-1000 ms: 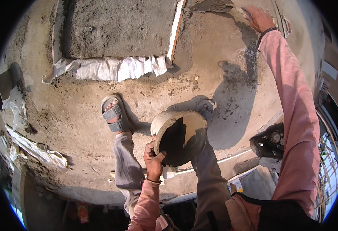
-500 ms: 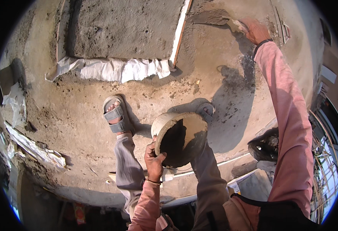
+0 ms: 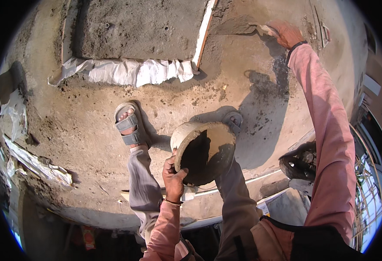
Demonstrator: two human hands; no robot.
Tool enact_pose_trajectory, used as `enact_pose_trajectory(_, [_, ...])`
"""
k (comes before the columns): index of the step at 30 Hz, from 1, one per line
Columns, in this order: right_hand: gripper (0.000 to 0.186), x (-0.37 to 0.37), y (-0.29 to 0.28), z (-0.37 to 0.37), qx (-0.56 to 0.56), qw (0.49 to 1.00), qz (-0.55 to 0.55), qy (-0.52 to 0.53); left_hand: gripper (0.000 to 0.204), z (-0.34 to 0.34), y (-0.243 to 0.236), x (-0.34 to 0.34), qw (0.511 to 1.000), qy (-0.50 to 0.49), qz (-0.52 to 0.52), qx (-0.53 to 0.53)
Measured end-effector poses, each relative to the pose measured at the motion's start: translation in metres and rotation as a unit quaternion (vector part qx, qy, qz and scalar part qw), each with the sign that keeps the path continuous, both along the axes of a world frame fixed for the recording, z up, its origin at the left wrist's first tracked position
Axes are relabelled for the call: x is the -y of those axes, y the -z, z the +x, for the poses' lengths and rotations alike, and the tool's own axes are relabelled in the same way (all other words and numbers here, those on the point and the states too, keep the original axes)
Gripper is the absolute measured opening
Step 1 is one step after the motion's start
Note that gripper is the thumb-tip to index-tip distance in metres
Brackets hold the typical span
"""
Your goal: The person uses a trowel to scoop wet mortar from a bucket and applies it along the edges of a square concrete base.
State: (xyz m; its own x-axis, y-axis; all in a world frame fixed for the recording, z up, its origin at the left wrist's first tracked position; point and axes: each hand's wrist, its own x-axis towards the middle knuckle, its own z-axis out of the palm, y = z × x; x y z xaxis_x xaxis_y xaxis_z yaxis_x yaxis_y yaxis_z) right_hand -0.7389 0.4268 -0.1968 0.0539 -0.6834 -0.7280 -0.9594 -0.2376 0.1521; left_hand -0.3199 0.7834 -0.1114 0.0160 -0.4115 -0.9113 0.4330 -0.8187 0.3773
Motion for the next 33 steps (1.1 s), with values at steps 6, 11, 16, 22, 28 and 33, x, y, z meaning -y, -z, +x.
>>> enact_pose_trajectory(6, [0.029, -0.055, 0.021, -0.02, 0.087, 0.979, -0.093, -0.162, 0.048, -0.002, 0.001, -0.003, 1.0, 0.017, 0.017, -0.021])
enact_pose_trajectory(11, [0.028, 0.013, 0.006, -0.027, 0.031, 0.985, -0.14, -0.097, 0.048, -0.002, 0.002, -0.004, 0.999, -0.024, 0.013, -0.034])
enact_pose_trajectory(16, [0.031, 0.041, -0.003, -0.062, 0.077, 0.978, -0.194, 0.011, 0.047, -0.003, 0.004, -0.008, 1.0, -0.01, 0.002, -0.023])
enact_pose_trajectory(22, [0.031, -0.053, 0.04, -0.025, 0.173, 0.894, -0.247, 0.332, 0.046, -0.013, -0.001, 0.007, 1.0, 0.001, -0.015, -0.002])
enact_pose_trajectory(28, [0.034, -0.047, 0.073, 0.053, 0.18, 0.775, -0.203, 0.57, 0.047, -0.005, 0.004, -0.001, 1.0, -0.006, 0.004, -0.018])
enact_pose_trajectory(33, [0.038, -0.054, 0.063, 0.072, 0.143, 0.837, -0.273, 0.452, 0.046, -0.002, -0.002, 0.004, 1.0, -0.002, 0.008, -0.021])
